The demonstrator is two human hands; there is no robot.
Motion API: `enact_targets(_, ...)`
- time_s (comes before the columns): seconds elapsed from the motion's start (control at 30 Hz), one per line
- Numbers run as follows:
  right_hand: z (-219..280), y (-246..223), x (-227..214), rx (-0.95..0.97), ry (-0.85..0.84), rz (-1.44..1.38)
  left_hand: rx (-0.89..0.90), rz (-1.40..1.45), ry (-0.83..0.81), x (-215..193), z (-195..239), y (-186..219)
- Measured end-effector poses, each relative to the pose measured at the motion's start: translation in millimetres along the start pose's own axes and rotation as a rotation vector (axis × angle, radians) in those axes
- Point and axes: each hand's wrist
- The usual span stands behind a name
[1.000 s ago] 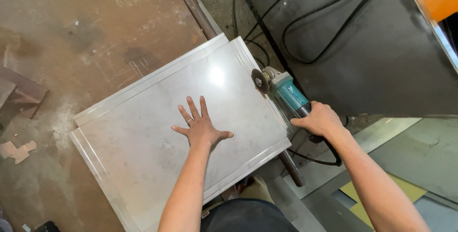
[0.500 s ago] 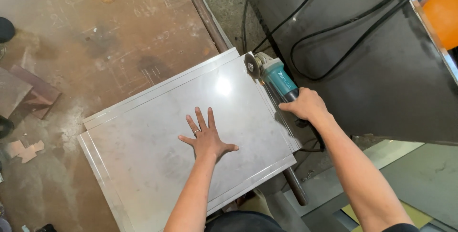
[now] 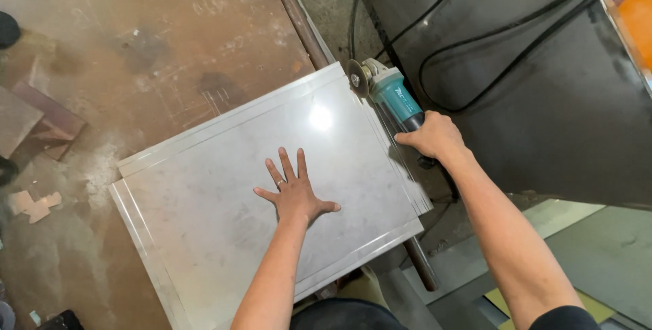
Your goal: Use an angle grinder to cut along marked lines on metal sheets.
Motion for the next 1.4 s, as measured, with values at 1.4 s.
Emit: enact_targets(1.4,151,122,35,0.263,-0.199,0.086,0.008,0.014,0.072,11,-8,-1)
Point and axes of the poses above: each hand's wrist, its own z-axis away from the middle knuckle, its own x-axis out of the palm, y = z × x, and after that the axes turned 5 degrees about -y, right-handed
